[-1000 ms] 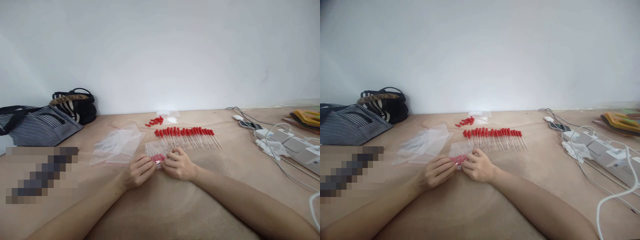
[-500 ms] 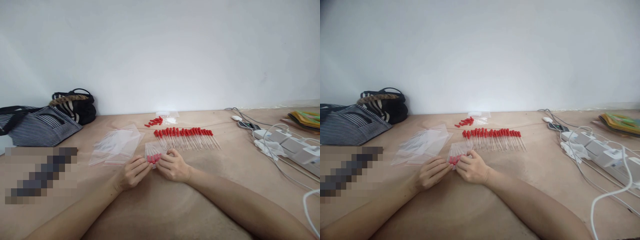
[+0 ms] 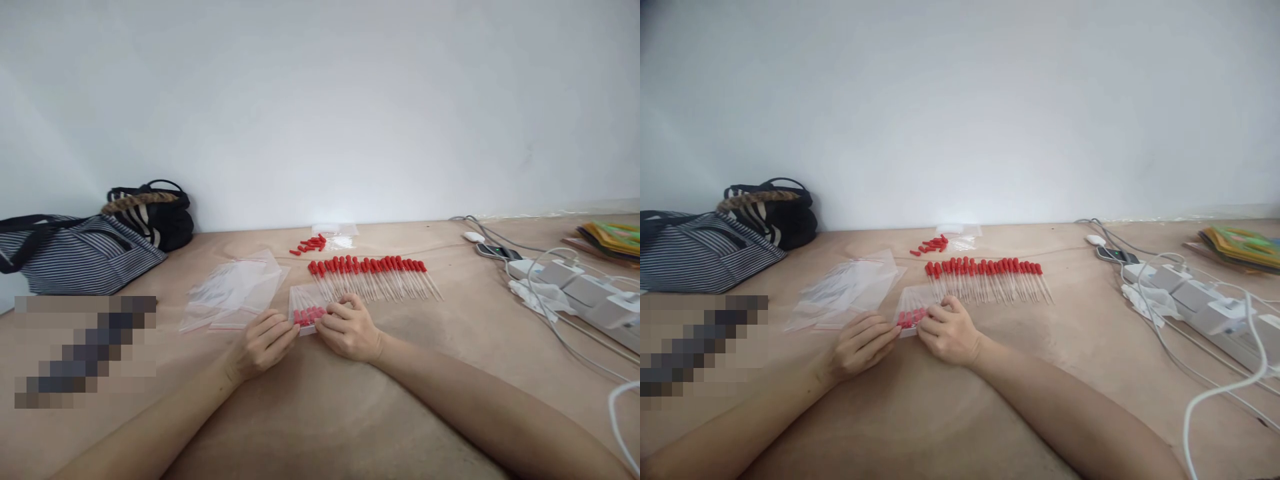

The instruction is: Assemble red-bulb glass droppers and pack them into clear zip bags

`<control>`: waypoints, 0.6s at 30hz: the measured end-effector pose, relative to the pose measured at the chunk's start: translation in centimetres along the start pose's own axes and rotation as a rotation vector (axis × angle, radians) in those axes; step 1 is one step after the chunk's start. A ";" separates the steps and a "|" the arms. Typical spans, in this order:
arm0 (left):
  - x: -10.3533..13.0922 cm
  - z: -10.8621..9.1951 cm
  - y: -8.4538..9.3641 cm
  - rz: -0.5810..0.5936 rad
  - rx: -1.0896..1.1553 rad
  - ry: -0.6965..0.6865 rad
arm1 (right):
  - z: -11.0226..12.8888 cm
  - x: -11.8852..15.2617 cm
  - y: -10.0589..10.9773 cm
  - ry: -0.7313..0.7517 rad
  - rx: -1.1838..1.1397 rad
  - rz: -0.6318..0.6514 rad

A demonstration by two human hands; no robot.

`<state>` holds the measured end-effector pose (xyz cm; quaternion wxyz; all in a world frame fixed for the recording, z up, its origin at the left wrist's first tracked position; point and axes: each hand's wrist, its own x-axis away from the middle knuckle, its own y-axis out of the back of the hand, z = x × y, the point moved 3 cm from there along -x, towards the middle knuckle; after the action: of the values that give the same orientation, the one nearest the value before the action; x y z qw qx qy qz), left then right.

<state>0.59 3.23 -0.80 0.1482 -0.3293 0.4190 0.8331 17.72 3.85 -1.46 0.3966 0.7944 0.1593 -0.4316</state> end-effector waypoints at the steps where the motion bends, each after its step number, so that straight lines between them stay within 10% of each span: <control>1: -0.3 0.0 0.0 -0.001 0.008 -0.002 | 0.0 0.0 0.0 0.012 -0.010 -0.005; 18: -1.4 -0.4 0.2 0.012 -0.059 -0.074 | 0.3 -0.1 -0.1 0.014 -0.016 -0.031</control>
<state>1.68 2.82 0.05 0.1489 -0.3002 0.3903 0.8575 17.51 3.69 -1.52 0.3952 0.7916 0.1779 -0.4307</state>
